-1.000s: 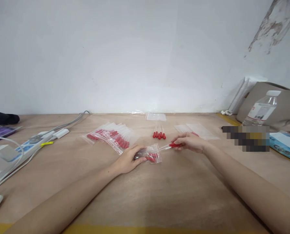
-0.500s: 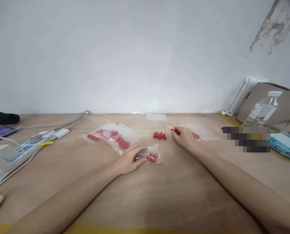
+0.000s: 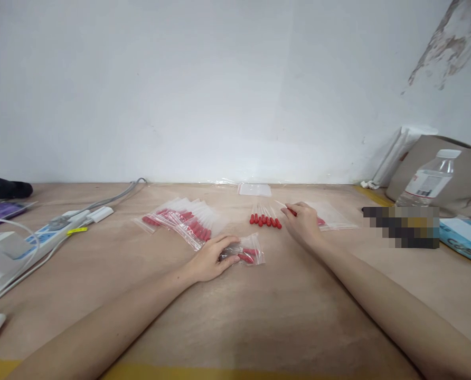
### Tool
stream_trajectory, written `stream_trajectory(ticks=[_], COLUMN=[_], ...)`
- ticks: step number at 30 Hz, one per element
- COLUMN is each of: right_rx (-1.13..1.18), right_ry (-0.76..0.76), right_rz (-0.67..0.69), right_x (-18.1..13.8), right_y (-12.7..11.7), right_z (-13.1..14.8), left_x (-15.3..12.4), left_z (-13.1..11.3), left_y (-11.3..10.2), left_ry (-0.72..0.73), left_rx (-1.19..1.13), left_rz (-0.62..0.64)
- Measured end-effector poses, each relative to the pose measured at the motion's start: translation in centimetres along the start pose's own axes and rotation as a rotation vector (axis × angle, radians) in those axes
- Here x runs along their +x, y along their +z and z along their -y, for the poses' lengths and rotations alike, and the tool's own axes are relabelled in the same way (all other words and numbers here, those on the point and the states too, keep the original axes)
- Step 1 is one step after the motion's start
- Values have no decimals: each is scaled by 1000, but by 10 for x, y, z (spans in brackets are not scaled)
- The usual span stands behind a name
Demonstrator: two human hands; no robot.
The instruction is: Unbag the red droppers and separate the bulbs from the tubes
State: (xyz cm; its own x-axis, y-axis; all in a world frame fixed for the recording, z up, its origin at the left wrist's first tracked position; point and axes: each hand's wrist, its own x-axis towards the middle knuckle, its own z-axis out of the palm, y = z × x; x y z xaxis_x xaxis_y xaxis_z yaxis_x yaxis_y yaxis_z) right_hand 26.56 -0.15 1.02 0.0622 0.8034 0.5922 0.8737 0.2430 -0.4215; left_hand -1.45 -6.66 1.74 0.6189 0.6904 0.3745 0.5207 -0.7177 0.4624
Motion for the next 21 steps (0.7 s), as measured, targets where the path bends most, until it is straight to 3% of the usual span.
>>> stream_trajectory(ticks=[9,15,18,21], right_rx=[5,103,276,450], right_ry=[103,157,82,-91], right_rz=[156,147,234,445], right_x=[4,-1,-15,-31], right_y=[15,-1,-13,-18], right_z=[-2,7,21,39], left_x=[0,-1,-1,-1], left_z=[2,4,4,3], left_y=[1,3,3,2], left_ry=[-7,29,23,6], left_rx=[30,115,113,95], left_rz=[2,-45,-26,-7])
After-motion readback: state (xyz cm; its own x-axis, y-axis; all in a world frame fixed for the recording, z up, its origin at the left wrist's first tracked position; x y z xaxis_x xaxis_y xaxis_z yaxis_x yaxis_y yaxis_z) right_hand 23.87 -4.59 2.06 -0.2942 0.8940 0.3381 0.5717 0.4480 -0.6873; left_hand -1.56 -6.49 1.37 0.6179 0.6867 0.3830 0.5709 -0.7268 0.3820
